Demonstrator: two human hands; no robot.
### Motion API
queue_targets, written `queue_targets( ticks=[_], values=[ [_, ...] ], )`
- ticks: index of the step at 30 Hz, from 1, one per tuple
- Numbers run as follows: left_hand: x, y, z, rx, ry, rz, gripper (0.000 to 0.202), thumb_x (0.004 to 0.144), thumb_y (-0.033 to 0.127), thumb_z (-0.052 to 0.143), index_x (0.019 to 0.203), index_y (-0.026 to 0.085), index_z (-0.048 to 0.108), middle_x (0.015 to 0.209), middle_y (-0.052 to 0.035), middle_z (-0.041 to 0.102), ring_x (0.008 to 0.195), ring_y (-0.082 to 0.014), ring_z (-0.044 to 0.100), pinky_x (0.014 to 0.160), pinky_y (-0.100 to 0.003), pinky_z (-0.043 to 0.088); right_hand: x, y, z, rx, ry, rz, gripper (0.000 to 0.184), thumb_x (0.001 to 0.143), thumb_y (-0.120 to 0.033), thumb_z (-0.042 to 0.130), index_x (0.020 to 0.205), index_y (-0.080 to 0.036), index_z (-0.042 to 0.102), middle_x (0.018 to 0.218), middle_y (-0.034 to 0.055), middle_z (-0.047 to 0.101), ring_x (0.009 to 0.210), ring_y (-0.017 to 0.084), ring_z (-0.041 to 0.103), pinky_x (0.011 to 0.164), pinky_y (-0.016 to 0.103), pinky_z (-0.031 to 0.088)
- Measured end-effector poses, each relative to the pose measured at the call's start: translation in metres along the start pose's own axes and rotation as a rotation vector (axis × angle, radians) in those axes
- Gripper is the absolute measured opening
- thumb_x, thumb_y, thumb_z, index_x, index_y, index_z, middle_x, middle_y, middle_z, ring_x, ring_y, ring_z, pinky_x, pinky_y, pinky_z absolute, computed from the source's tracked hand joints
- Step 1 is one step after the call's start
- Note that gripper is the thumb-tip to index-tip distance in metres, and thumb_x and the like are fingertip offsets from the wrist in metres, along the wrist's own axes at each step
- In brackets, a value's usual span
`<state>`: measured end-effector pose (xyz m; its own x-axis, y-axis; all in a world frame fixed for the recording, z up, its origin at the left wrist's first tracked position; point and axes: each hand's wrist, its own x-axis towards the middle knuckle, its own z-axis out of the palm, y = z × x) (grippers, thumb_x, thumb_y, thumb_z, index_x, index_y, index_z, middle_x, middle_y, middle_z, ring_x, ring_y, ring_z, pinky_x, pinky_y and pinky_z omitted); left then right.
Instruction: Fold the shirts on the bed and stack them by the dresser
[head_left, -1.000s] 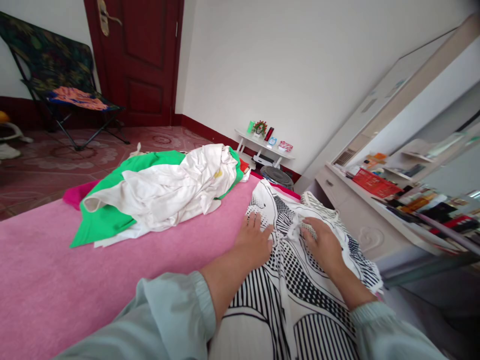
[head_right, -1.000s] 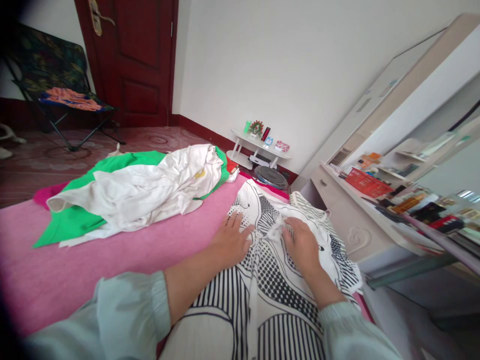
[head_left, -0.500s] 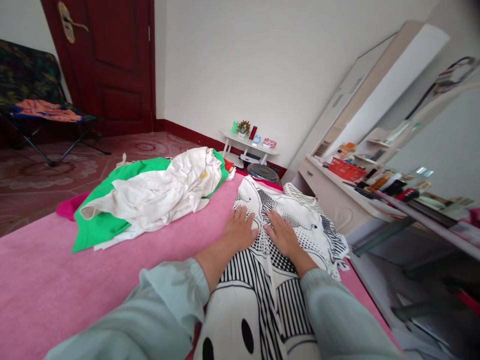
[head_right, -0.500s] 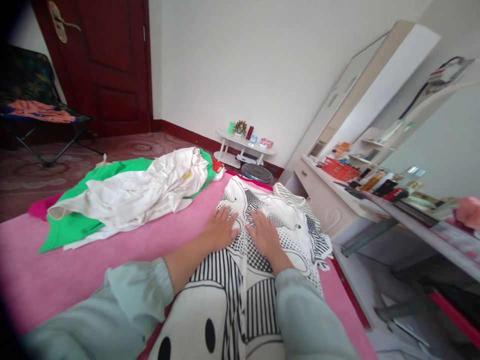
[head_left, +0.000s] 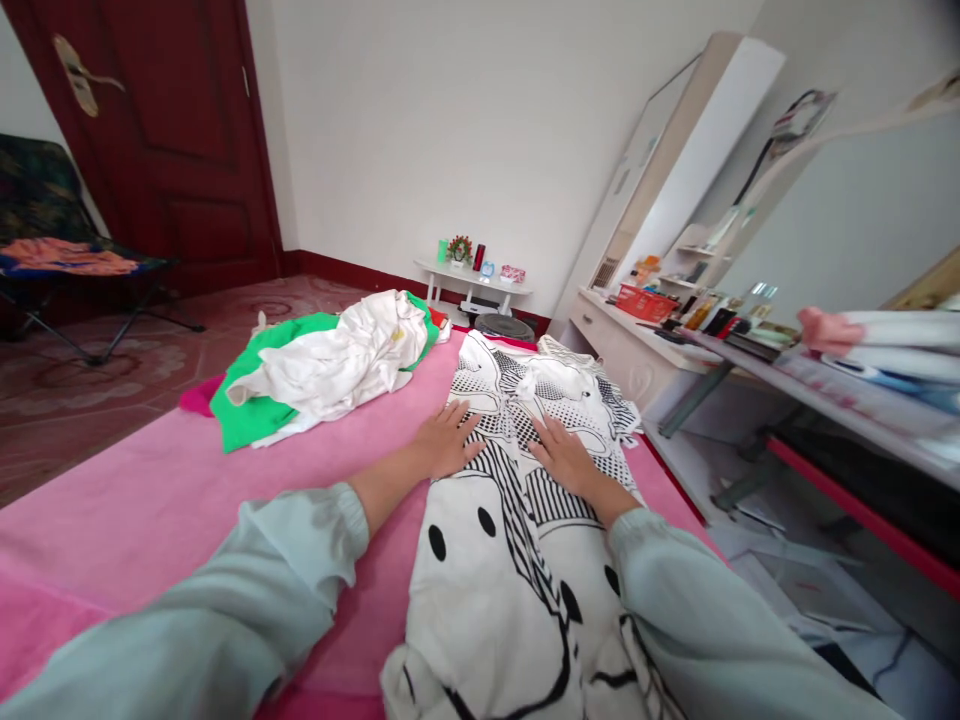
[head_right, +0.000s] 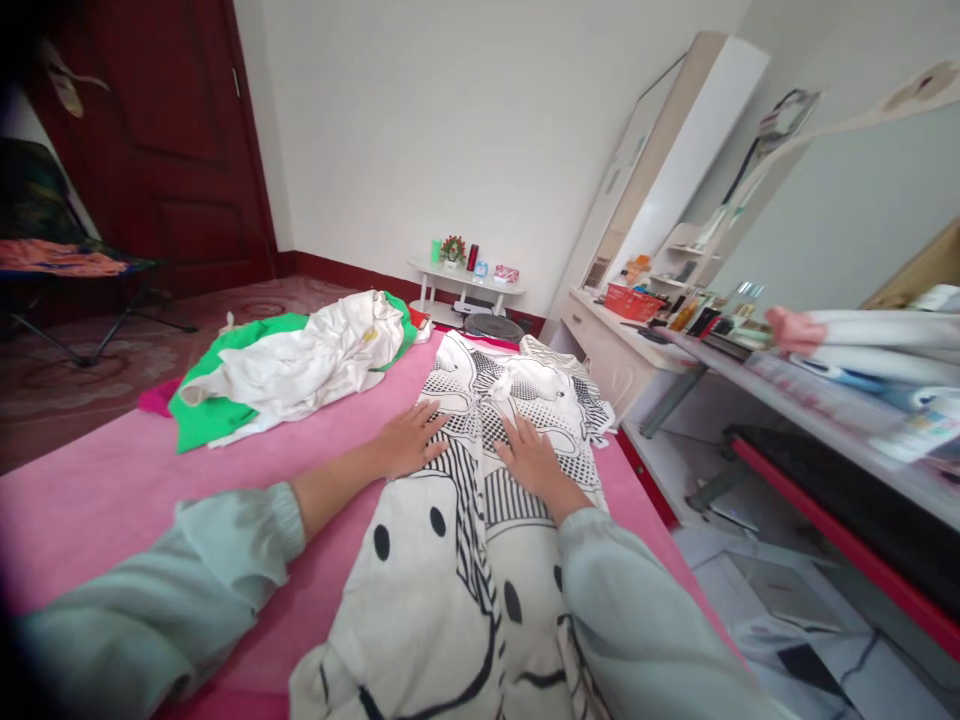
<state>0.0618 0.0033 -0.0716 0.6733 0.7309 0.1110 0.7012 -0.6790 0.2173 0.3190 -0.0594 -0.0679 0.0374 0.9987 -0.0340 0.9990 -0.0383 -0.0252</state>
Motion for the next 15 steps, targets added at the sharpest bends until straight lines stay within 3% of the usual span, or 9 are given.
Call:
queue_targets(
  ticks=[10, 15],
  values=[
    [-0.081, 0.019, -0.014, -0.009, -0.068, 0.138, 0.067, 0.093, 0.059, 0.023, 0.148, 0.02, 0.023, 0.156, -0.0121, 0.006, 0.143, -0.0277, 0.002, 0.115, -0.045, 0.009, -0.081, -0.015, -0.014, 0.053, -0.036, -0.147, 0.066, 0.093, -0.057, 0.024, 0.148, -0.023, 0.019, 0.156, 0.009, 0.011, 0.143, 0.025, 0.008, 0.113, 0.052, 0.016],
    [-0.121, 0.026, -0.027, -0.126, -0.104, 0.23, 0.063, 0.092, 0.056, 0.033, 0.147, 0.027, 0.023, 0.156, -0.0071, 0.009, 0.142, -0.029, 0.007, 0.114, -0.046, 0.013, -0.123, -0.031, -0.029, 0.238, 0.101, -0.308, 0.072, 0.088, -0.033, 0.049, 0.149, -0.028, 0.011, 0.156, 0.0083, 0.014, 0.141, 0.022, 0.019, 0.111, 0.044, 0.026]
  ],
)
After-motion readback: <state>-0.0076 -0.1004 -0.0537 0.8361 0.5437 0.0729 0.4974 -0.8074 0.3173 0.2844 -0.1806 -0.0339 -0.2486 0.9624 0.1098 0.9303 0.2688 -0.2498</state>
